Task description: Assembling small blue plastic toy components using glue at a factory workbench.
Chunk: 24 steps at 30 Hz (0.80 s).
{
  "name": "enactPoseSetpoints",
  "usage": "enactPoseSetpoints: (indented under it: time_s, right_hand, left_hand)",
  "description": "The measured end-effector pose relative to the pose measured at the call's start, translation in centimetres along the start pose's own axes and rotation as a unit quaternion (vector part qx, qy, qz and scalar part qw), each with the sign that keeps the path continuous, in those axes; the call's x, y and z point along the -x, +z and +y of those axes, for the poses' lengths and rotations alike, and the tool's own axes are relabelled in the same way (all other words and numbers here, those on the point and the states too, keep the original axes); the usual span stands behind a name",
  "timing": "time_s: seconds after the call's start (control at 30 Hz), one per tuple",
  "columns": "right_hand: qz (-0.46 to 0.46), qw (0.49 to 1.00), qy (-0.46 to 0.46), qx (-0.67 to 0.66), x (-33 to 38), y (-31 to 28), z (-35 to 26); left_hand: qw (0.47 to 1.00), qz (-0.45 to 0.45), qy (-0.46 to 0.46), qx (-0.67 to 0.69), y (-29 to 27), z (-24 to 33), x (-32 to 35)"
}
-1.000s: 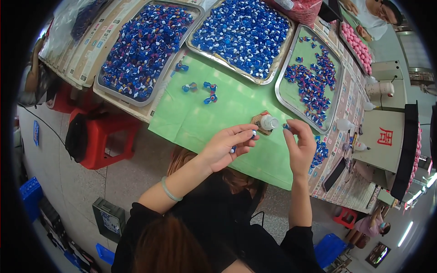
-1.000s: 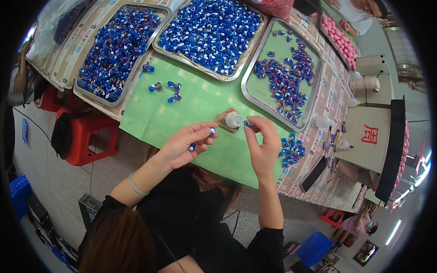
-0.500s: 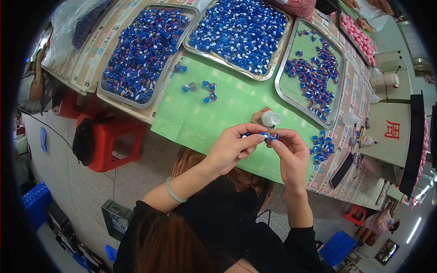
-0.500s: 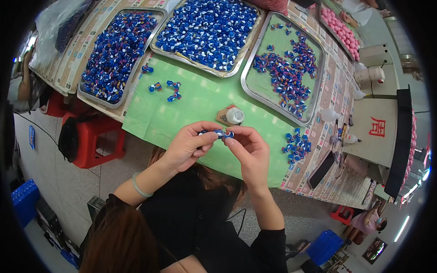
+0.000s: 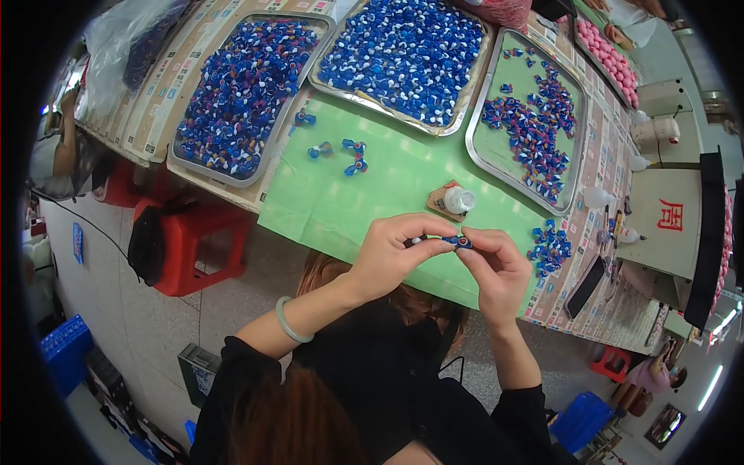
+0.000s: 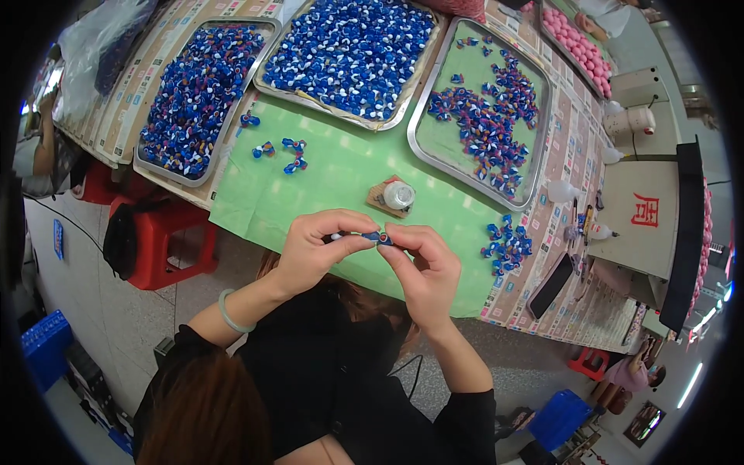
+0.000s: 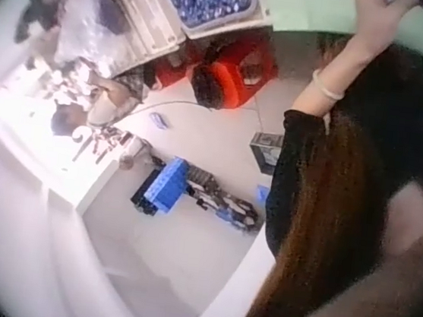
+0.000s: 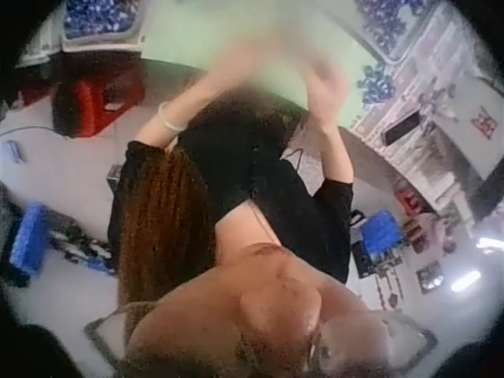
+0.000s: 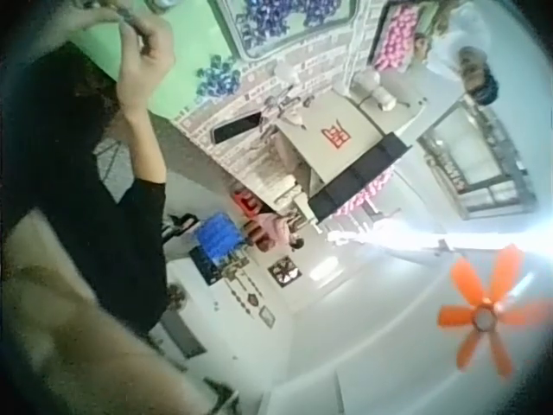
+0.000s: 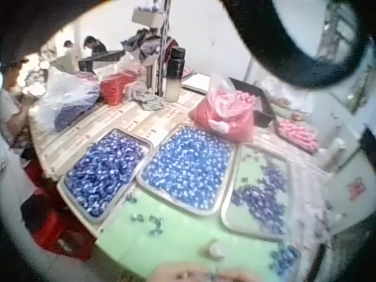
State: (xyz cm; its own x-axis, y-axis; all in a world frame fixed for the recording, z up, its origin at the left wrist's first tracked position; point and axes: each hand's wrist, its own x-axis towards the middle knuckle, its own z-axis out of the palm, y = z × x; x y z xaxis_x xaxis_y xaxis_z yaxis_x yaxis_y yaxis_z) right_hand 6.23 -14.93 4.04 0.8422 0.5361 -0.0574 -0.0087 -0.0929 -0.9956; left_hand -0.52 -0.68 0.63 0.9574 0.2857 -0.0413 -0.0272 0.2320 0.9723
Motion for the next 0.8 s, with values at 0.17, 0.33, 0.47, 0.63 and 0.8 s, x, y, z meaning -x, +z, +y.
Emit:
enactPoseSetpoints:
  time_s: [0.17, 0.33, 0.47, 0.63, 0.8]
  right_hand:
    - [-0.031, 0.99, -0.083, 0.113, -0.3, -0.3, -0.3]
    - [0.035, 0.988, -0.129, 0.071, -0.1, 0.8, -0.1]
    - [0.044, 0.981, -0.162, 0.094, 0.0, 0.8, -0.3]
    - [0.015, 0.979, -0.14, 0.148, 0.7, 0.6, -0.2]
    - [0.0, 0.976, -0.147, 0.159, 0.8, 0.6, 0.0]
  left_hand:
    - [0.951, -0.039, -0.199, 0.233, -0.1, -0.4, 0.0]
    - [0.862, -0.055, -0.293, 0.41, 0.8, -0.4, -0.1]
    - [0.85, -0.07, -0.302, 0.426, 0.8, -0.5, -0.1]
    - [0.863, -0.079, -0.296, 0.402, 0.7, -0.9, 0.7]
    - [0.851, -0.09, -0.317, 0.409, 0.4, -1.1, 1.0]
